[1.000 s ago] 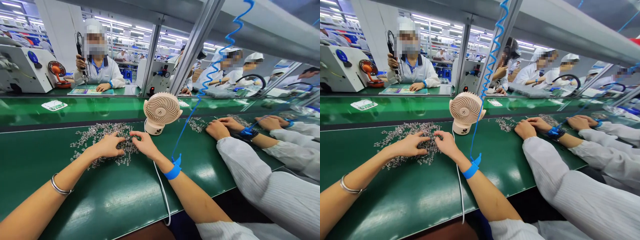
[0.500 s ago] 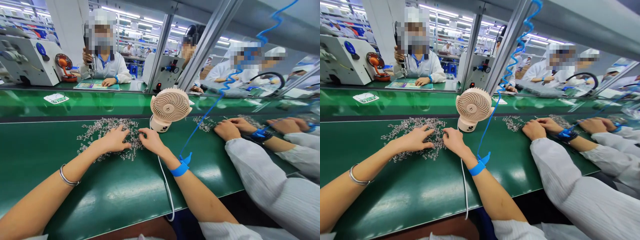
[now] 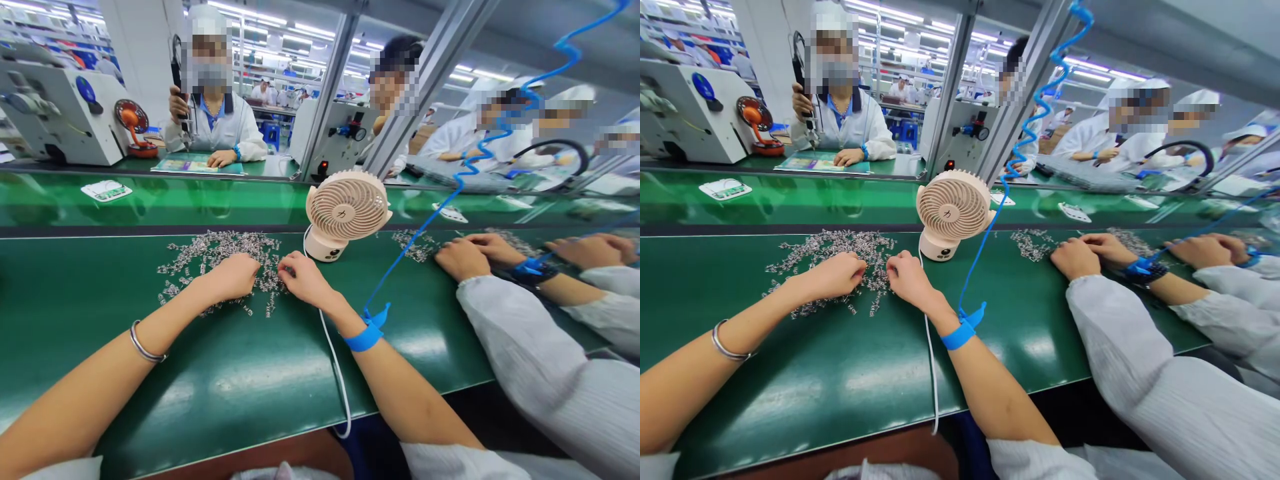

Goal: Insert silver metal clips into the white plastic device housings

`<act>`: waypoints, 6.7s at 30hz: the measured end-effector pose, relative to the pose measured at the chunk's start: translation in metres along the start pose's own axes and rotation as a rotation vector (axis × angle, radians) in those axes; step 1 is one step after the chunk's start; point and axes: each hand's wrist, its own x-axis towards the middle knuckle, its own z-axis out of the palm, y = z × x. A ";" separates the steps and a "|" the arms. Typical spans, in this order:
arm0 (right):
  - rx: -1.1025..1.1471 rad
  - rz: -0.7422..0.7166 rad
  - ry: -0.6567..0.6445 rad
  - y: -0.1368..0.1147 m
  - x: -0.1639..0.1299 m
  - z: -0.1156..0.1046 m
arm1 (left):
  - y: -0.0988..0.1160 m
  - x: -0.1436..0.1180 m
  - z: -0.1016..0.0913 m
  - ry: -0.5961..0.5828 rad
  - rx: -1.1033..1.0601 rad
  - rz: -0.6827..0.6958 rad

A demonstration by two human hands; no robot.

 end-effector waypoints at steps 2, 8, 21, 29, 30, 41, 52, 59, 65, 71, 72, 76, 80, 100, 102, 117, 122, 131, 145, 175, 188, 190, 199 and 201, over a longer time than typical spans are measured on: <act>0.034 0.014 0.065 0.002 0.001 -0.001 | 0.001 0.000 -0.002 0.019 -0.015 0.006; 0.112 0.077 0.170 0.010 0.007 -0.007 | 0.006 -0.003 -0.006 0.013 -0.110 0.021; -0.058 0.016 -0.071 0.006 -0.005 -0.012 | 0.034 -0.019 -0.020 -0.281 0.050 -0.011; -0.076 -0.050 0.014 -0.013 -0.010 0.016 | 0.032 -0.016 -0.005 -0.177 0.045 0.022; -0.069 -0.052 0.029 -0.013 -0.010 0.017 | 0.034 -0.016 -0.005 -0.171 0.042 0.029; 0.008 -0.044 0.139 -0.009 -0.010 0.022 | 0.043 -0.013 0.009 -0.076 0.047 -0.001; 0.131 -0.106 0.238 -0.007 -0.011 0.024 | 0.034 -0.007 0.014 0.072 -0.055 -0.058; 0.211 -0.141 0.322 -0.009 -0.013 0.026 | 0.027 0.003 0.014 0.203 -0.325 -0.123; 0.262 -0.209 0.344 -0.014 -0.016 0.028 | 0.023 0.003 0.012 0.313 -0.499 -0.134; 0.283 -0.336 0.323 -0.032 -0.028 0.035 | 0.016 -0.031 0.024 0.358 -0.637 -0.114; 0.280 -0.366 0.312 -0.035 -0.030 0.036 | 0.015 -0.039 0.027 0.371 -0.681 -0.104; 0.253 -0.496 0.265 -0.044 -0.039 0.037 | 0.011 -0.062 0.043 0.490 -0.686 -0.072; 0.244 -0.508 0.213 -0.044 -0.041 0.037 | 0.010 -0.065 0.055 0.565 -0.603 -0.021; 0.298 -0.413 0.155 -0.039 -0.037 0.037 | 0.013 -0.064 0.060 0.737 -0.553 -0.061; 0.320 -0.399 0.140 -0.039 -0.037 0.036 | 0.013 -0.065 0.059 0.747 -0.530 -0.048; 0.279 -0.400 0.167 -0.046 -0.041 0.031 | 0.015 -0.067 0.063 0.790 -0.493 -0.028; 0.107 -0.495 0.211 -0.044 -0.042 0.030 | 0.016 -0.067 0.063 0.819 -0.456 -0.061; -0.080 -0.581 0.204 -0.045 -0.043 0.030 | 0.016 -0.067 0.061 0.793 -0.449 -0.058; 0.366 -0.352 0.194 -0.046 -0.041 0.030 | 0.018 -0.069 0.060 0.847 -0.470 -0.055; 0.907 0.075 -0.164 -0.059 -0.044 0.021 | 0.015 -0.067 0.056 0.857 -0.550 -0.086; 0.661 -0.015 0.013 -0.056 -0.044 0.025 | 0.016 -0.067 0.058 0.835 -0.499 0.035; 0.644 -0.018 0.044 -0.057 -0.044 0.025 | 0.016 -0.068 0.058 0.848 -0.486 0.043; 0.630 -0.087 0.078 -0.059 -0.045 0.023 | 0.017 -0.068 0.061 0.914 -0.364 0.085; 0.636 -0.051 0.073 -0.059 -0.045 0.023 | 0.018 -0.068 0.061 0.924 -0.341 0.096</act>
